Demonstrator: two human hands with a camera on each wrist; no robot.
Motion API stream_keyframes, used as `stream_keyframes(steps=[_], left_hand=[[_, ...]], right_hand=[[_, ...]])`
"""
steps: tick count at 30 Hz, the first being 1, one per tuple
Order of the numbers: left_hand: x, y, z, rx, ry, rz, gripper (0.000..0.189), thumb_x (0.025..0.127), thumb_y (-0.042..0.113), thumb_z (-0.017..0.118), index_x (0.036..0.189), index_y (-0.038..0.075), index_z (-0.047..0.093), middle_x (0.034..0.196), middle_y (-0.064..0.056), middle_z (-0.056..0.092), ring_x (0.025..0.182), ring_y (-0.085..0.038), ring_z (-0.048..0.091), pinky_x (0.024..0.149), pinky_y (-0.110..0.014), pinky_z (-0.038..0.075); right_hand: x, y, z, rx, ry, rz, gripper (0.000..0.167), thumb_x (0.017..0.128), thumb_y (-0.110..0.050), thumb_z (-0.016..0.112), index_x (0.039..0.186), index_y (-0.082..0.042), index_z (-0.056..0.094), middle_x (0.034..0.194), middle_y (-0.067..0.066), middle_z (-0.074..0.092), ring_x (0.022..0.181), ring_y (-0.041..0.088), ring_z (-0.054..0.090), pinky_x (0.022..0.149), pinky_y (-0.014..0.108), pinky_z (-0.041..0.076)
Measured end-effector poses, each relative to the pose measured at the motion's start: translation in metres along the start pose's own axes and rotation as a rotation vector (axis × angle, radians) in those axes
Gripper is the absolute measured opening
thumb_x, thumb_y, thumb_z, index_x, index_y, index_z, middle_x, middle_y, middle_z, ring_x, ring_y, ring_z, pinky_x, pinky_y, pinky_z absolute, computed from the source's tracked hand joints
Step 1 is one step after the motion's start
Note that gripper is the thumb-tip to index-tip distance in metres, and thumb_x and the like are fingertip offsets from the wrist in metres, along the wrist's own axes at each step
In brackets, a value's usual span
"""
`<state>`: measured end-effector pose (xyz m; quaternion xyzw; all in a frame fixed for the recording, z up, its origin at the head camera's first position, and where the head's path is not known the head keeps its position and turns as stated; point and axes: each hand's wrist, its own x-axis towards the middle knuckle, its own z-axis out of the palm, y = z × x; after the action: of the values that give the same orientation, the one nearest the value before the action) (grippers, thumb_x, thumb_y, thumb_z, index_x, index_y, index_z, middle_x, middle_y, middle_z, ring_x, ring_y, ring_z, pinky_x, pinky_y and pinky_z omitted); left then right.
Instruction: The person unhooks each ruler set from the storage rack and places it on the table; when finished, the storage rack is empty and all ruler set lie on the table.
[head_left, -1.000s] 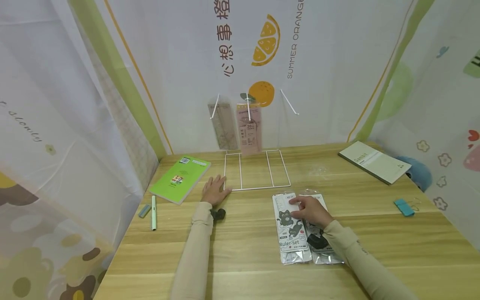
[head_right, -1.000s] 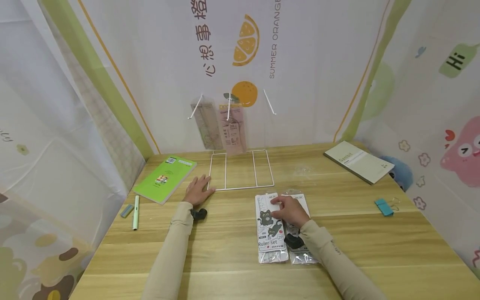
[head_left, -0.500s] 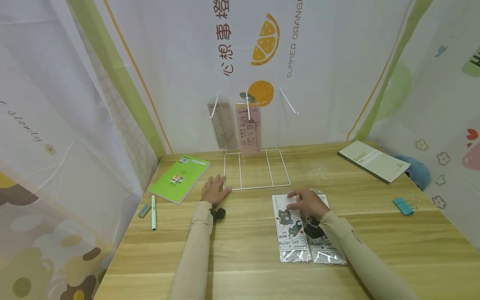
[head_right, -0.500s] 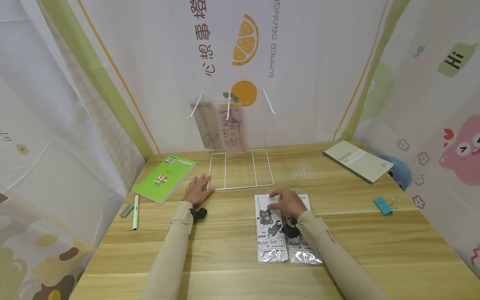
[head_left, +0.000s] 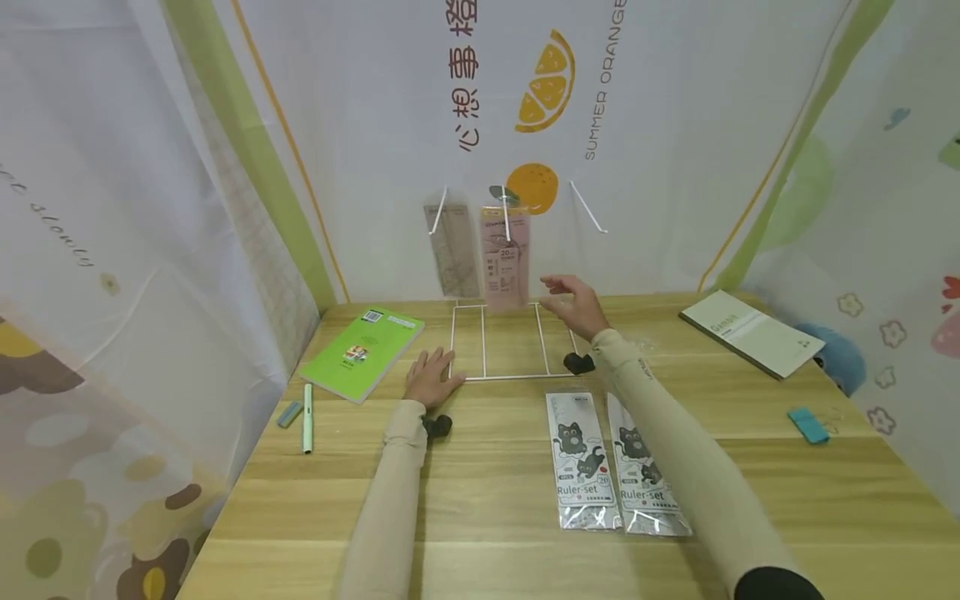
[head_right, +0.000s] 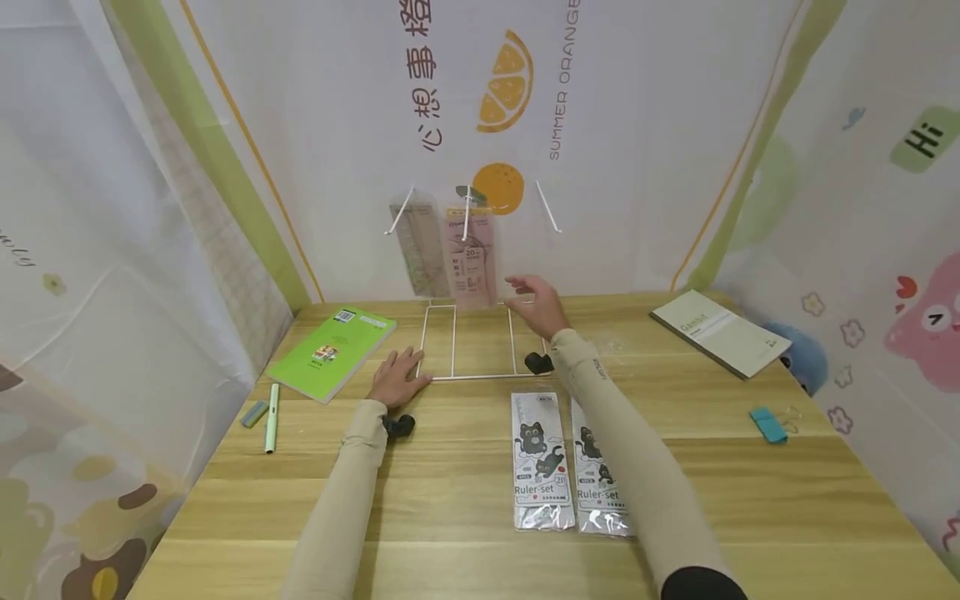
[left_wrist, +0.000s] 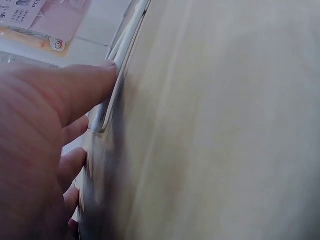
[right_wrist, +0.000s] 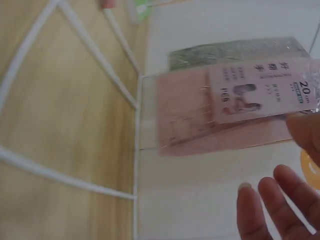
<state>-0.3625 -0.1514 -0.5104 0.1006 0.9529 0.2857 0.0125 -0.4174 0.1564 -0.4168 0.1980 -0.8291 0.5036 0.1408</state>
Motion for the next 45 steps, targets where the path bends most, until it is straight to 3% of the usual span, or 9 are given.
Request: stream_keyframes(steps=[6,8,14,24,33,45], left_hand=[[0.003,-0.003,0.005,0.015,0.005,0.011,0.063,0.102,0.039,0.055,0.154,0.007,0.039,0.164,-0.02,0.026,0.152,-0.047,0.011,0.123,-0.061,0.009],[0.004,-0.003,0.007,0.018,0.005,0.012,0.063,0.102,0.039,0.055,0.154,0.007,0.04,0.164,-0.02,0.026,0.152,-0.047,0.011,0.123,-0.061,0.009],[0.007,-0.003,0.013,0.02,0.001,0.015,0.064,0.101,0.041,0.056,0.154,0.008,0.04,0.164,-0.02,0.026,0.153,-0.046,0.011,0.123,-0.06,0.008],[0.01,-0.002,0.01,0.017,0.013,0.014,0.064,0.101,0.04,0.056,0.154,0.008,0.04,0.165,-0.019,0.026,0.153,-0.045,0.01,0.123,-0.059,0.007],[0.009,-0.003,0.008,0.028,-0.001,0.003,0.065,0.101,0.041,0.055,0.155,0.009,0.039,0.165,-0.018,0.025,0.153,-0.044,0.01,0.124,-0.059,0.007],[0.006,-0.007,0.006,0.042,0.018,0.004,0.063,0.102,0.04,0.055,0.154,0.008,0.04,0.164,-0.02,0.027,0.152,-0.045,0.013,0.123,-0.06,0.01]], right_hand=[[0.038,-0.02,0.009,0.042,0.023,0.002,0.044,0.092,-0.005,0.07,0.135,-0.002,0.06,0.141,0.017,0.053,0.13,0.034,0.051,0.09,0.045,0.058],[0.046,-0.024,0.01,0.069,0.016,0.009,0.045,0.091,-0.002,0.069,0.136,-0.001,0.06,0.142,0.018,0.051,0.132,0.034,0.05,0.081,0.042,0.061],[0.058,-0.03,0.008,0.12,0.006,0.016,0.049,0.091,0.002,0.066,0.139,-0.001,0.057,0.144,0.019,0.052,0.131,0.037,0.053,0.076,0.039,0.062],[0.063,-0.036,0.005,0.089,0.015,0.031,0.048,0.092,-0.002,0.068,0.138,-0.009,0.061,0.12,0.023,0.068,0.106,0.029,0.063,0.064,0.024,0.054],[0.059,-0.037,0.009,0.017,0.017,-0.028,0.044,0.091,-0.003,0.072,0.134,-0.007,0.063,0.111,0.022,0.073,0.097,0.029,0.067,0.084,0.036,0.055],[0.049,-0.04,0.014,0.099,0.004,-0.07,0.04,0.09,-0.003,0.073,0.129,-0.007,0.066,0.097,0.019,0.073,0.086,0.018,0.062,0.08,0.029,0.053]])
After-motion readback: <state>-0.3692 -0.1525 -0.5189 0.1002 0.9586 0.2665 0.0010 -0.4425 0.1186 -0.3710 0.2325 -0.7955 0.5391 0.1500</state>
